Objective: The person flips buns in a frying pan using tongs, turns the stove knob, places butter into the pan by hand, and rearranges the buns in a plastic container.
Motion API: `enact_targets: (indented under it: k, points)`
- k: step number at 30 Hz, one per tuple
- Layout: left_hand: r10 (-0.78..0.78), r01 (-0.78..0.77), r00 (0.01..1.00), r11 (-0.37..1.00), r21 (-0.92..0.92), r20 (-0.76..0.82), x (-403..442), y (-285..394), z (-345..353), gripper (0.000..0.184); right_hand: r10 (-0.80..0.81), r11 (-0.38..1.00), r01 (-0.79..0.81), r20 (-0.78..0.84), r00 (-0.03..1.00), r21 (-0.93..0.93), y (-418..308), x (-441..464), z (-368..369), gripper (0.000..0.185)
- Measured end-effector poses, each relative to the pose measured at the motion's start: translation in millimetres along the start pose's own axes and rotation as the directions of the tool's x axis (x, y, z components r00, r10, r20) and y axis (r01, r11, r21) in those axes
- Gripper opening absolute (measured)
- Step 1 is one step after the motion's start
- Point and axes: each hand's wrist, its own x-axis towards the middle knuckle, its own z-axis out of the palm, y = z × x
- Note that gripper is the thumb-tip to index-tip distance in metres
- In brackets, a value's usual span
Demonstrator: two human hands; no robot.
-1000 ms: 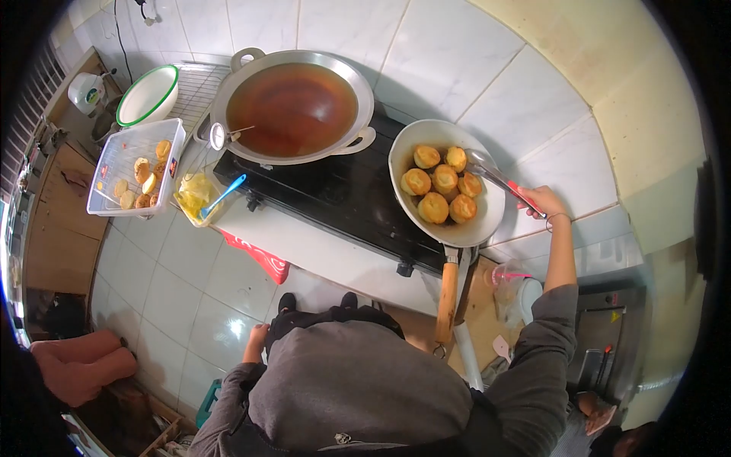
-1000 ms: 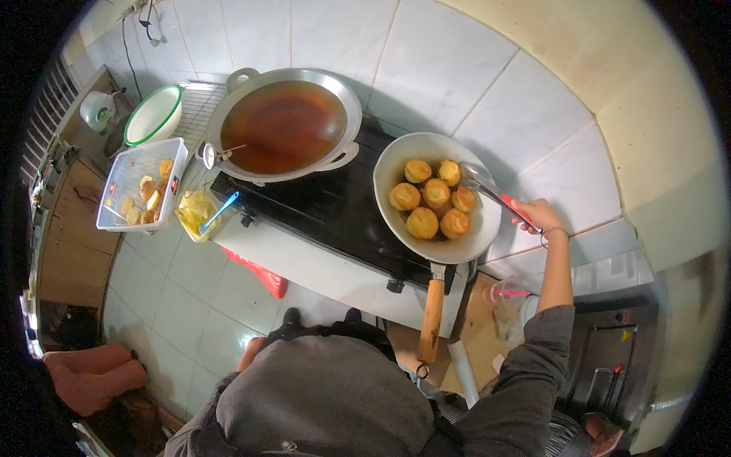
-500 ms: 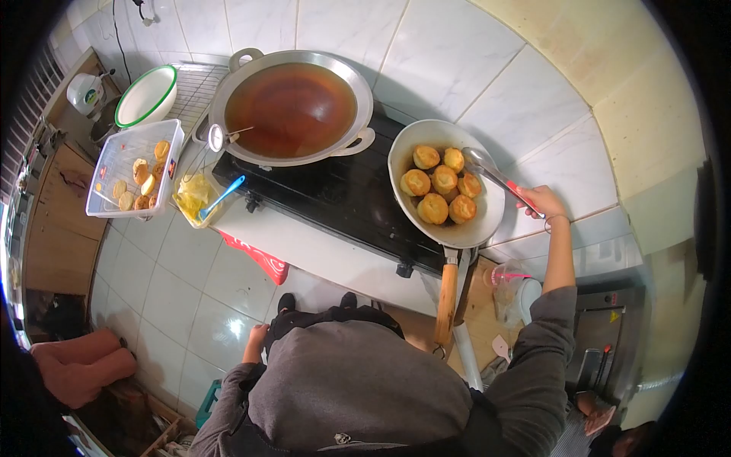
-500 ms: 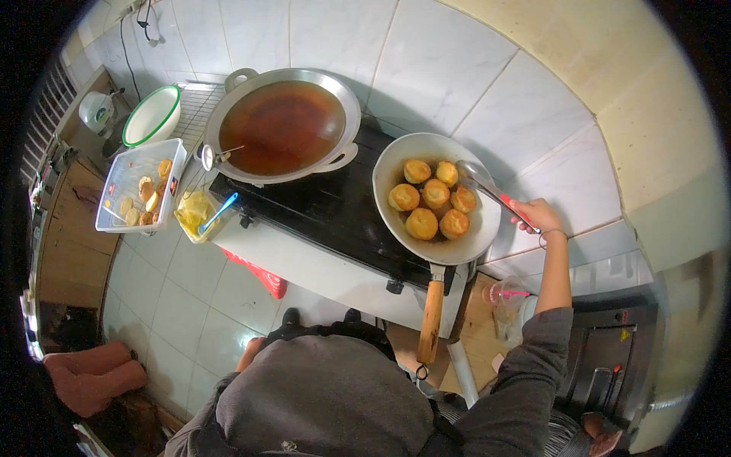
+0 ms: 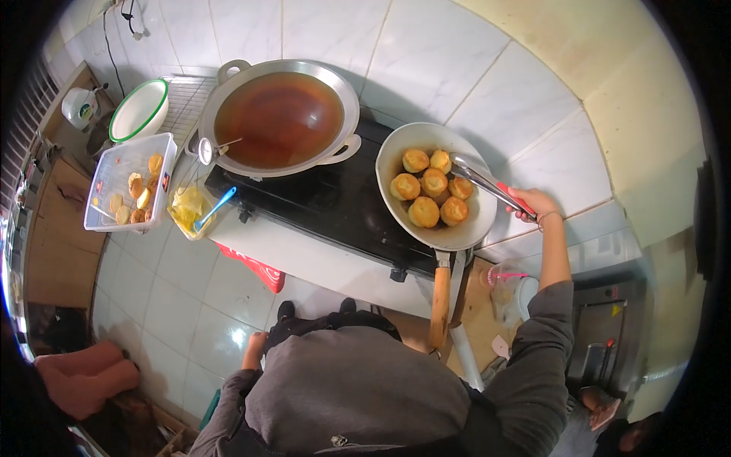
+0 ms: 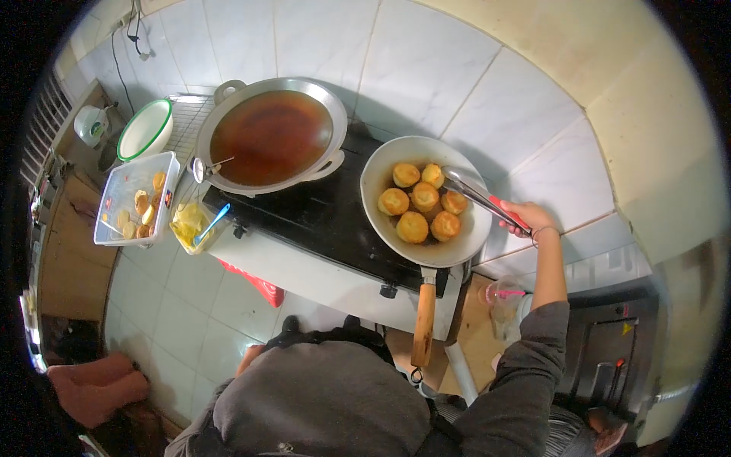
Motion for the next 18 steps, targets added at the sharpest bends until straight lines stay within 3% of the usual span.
enact_targets:
  k: [1,4,5,8,9,11,13,15,17,18]
  points:
    - [-0.025,0.025,1.000,1.000,0.011,0.000,6,-7,2,0.034,0.021,0.998,-0.021,0.007,1.000,0.056,2,-1,1,0.037]
    - [0.230,-0.268,0.960,0.919,0.288,0.160,44,-45,1,0.037,0.035,0.981,-0.031,-0.019,0.999,0.192,5,-14,6,0.037]
    - [0.231,-0.289,0.954,0.876,0.386,0.190,41,-40,-1,0.037,0.034,0.968,-0.036,0.011,0.999,0.249,9,-17,5,0.037]
    - [0.179,-0.232,0.965,0.923,0.308,0.192,40,-34,-1,0.035,0.010,0.905,-0.055,0.108,0.994,0.423,26,-27,0,0.038]
    - [0.392,-0.491,0.869,0.603,0.629,0.303,56,-47,-2,0.035,-0.014,0.873,-0.058,0.145,0.989,0.483,36,-29,-1,0.039]
    - [0.357,-0.466,0.882,0.756,0.459,0.306,83,-77,-4,0.034,-0.081,0.816,-0.035,0.174,0.981,0.577,56,-37,-3,0.043]
    - [0.124,-0.157,0.987,0.863,0.480,0.100,51,-36,1,0.034,-0.104,0.719,-0.078,0.218,0.970,0.691,77,-45,2,0.045]
    - [0.165,-0.247,0.966,0.818,0.520,0.200,70,-39,-4,0.032,-0.170,0.607,-0.107,0.261,0.950,0.787,95,-56,11,0.048]
    - [0.339,-0.522,0.852,0.604,0.602,0.399,99,-50,-15,0.026,-0.253,0.511,-0.133,0.297,0.921,0.849,112,-67,25,0.047]
    - [0.328,-0.508,0.861,0.569,0.647,0.388,98,-38,-14,0.025,-0.298,0.459,-0.148,0.309,0.903,0.876,119,-71,31,0.047]
